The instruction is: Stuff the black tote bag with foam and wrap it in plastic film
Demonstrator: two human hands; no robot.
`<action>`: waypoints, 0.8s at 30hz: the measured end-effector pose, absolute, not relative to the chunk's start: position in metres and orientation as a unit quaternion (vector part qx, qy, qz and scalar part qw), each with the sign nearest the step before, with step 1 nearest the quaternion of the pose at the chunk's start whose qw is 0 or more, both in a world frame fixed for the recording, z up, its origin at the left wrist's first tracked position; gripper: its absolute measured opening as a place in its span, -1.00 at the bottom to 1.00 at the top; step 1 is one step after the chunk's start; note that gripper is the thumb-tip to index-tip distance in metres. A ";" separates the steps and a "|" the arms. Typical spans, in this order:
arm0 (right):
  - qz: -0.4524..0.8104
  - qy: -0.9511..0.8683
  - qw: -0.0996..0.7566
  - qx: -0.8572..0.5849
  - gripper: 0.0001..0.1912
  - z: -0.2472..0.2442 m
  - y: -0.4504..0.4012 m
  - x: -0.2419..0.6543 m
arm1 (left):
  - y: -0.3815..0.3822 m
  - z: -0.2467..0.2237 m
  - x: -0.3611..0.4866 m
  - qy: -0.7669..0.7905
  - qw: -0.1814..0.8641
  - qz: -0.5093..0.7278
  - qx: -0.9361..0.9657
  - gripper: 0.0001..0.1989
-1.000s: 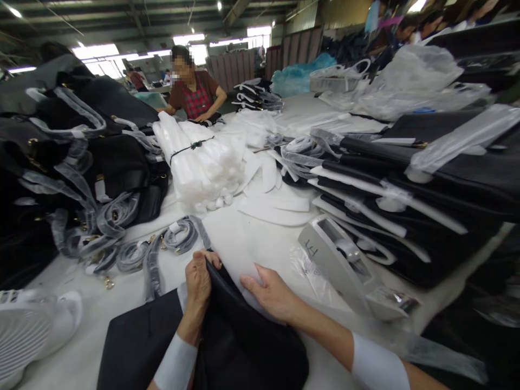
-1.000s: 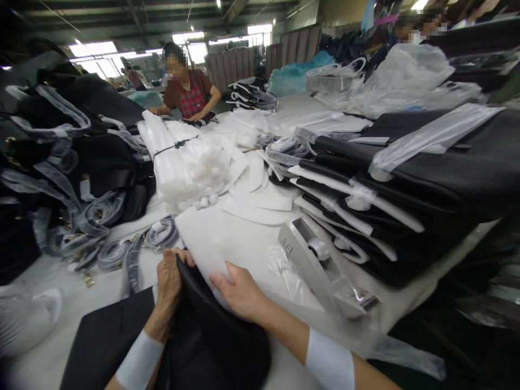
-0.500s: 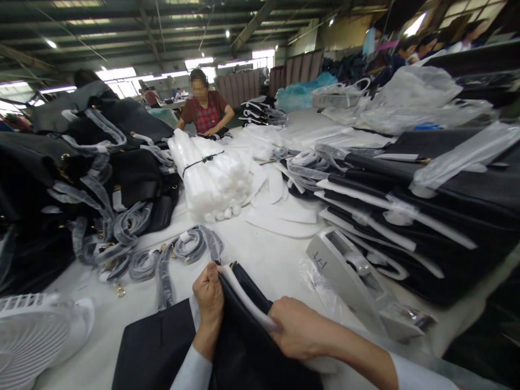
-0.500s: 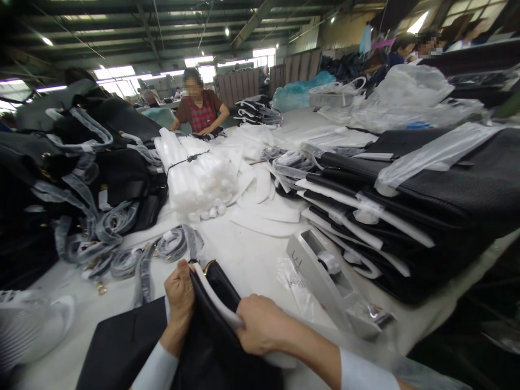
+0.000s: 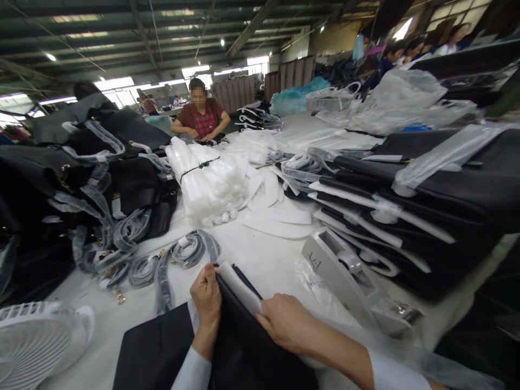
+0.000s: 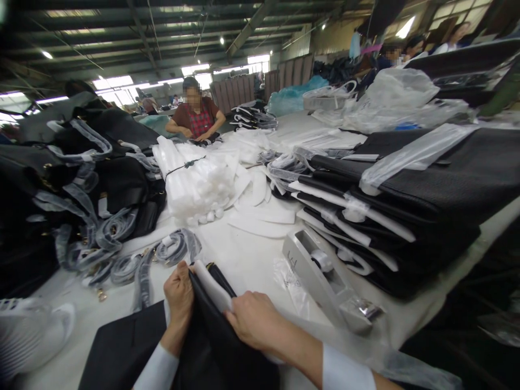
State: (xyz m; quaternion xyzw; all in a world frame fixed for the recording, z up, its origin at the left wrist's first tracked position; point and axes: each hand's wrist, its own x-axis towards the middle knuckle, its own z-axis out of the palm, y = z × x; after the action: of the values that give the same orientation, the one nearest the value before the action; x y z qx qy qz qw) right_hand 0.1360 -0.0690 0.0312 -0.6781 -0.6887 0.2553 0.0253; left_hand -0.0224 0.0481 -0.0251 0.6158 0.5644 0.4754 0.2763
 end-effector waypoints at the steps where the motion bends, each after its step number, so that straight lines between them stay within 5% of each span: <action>1: 0.249 -0.693 0.018 -0.677 -0.51 0.033 -0.067 0.135 | 0.046 -0.021 -0.023 0.541 0.237 0.502 0.632 -0.53; 4: 0.251 -0.701 0.033 -0.667 -0.58 0.032 -0.064 0.134 | 0.033 -0.006 -0.021 0.361 0.137 0.519 0.763 -0.56; 8: 0.272 -0.705 0.082 -0.650 -0.77 0.022 -0.074 0.135 | 0.014 0.006 -0.005 0.128 0.169 0.202 0.956 -0.56; 12: 0.322 -0.664 0.136 -0.661 -0.74 0.021 -0.106 0.150 | 0.006 0.006 0.007 0.162 0.161 0.099 0.968 -0.56; 18: 0.437 -0.572 0.291 -0.630 -0.77 0.019 -0.156 0.166 | 0.003 0.007 0.014 0.145 0.165 0.084 0.972 -0.61; 24: 0.534 -0.529 0.338 -0.566 -0.63 0.019 -0.157 0.174 | 0.002 0.000 0.018 0.124 0.184 0.091 0.971 -0.57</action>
State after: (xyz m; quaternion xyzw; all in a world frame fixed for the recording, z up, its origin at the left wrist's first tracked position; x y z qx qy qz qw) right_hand 0.1743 -0.1573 0.0188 -0.5661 -0.5294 0.5338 0.3383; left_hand 0.0175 0.0025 -0.0002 0.9708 0.1237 0.0915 0.1842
